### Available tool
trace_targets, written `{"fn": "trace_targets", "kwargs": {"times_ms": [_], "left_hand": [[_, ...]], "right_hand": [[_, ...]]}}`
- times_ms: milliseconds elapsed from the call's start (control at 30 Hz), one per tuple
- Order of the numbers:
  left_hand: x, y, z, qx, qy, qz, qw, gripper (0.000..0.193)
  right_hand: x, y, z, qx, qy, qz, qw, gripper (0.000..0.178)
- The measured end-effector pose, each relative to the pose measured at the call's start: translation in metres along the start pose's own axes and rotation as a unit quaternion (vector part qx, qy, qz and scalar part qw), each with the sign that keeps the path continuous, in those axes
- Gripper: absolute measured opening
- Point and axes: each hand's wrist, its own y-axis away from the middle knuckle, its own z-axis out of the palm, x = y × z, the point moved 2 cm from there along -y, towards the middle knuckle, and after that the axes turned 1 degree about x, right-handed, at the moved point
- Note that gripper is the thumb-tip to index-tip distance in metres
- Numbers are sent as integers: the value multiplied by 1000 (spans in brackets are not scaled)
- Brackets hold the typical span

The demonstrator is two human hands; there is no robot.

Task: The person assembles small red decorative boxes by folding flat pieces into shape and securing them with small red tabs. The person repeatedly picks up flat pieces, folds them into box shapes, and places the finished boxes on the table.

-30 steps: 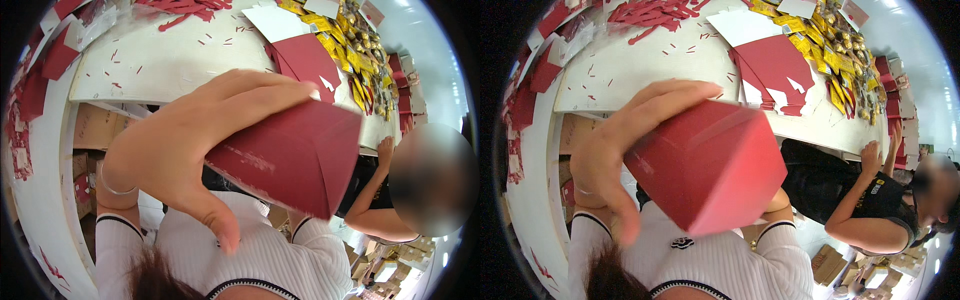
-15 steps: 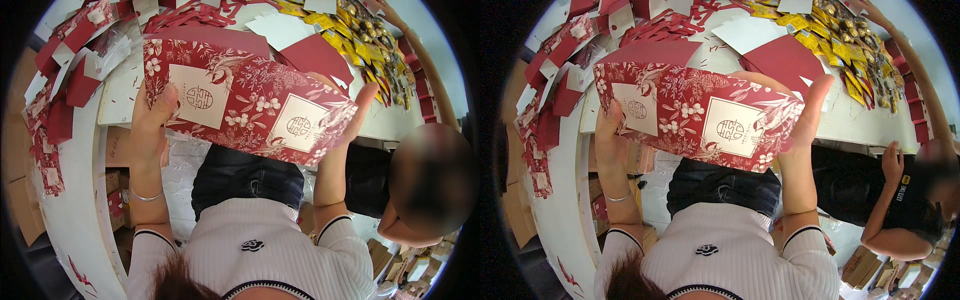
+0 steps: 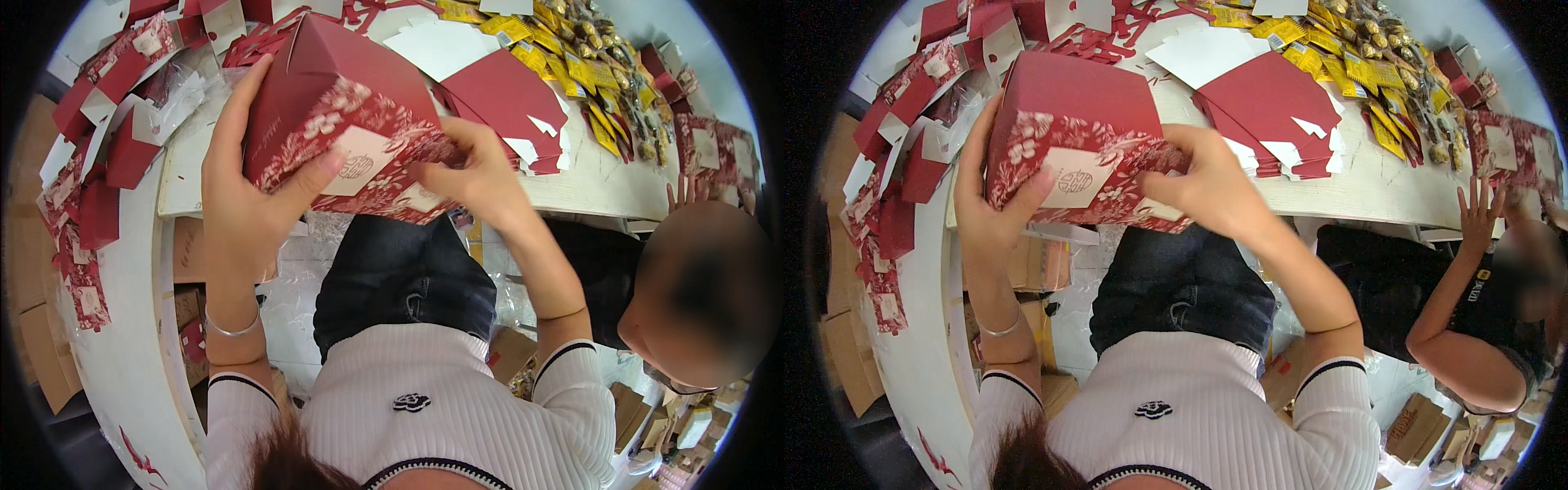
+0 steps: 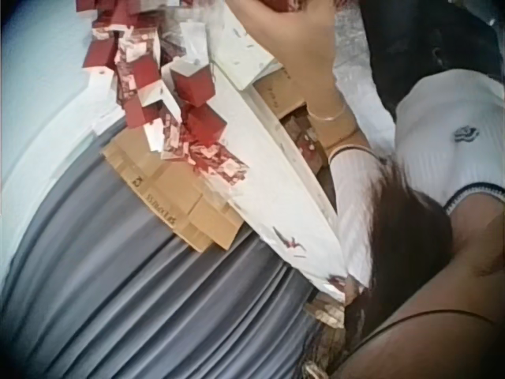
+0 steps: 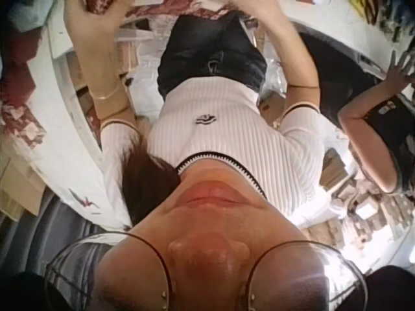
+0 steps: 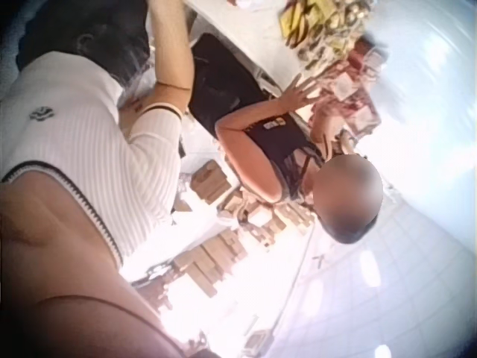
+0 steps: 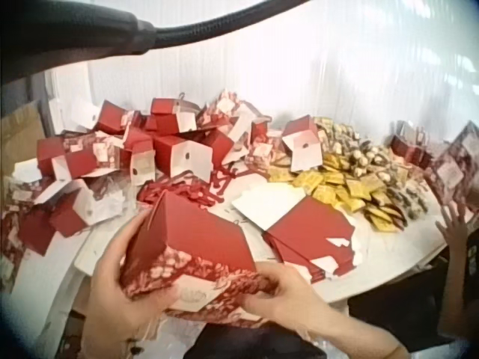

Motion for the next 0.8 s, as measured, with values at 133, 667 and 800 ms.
{"fn": "trace_targets", "kwargs": {"times_ms": [133,667,800], "left_hand": [[12,2,-5,1,-87,30,996,68],[-60,54,25,19,259,-292,921,25],[-62,56,22,49,241,-263,933,23]], "right_hand": [[19,-5,19,-49,-113,20,992,28],[42,-16,37,43,-228,58,971,19],[31,-12,20,212,258,-237,912,15]]}}
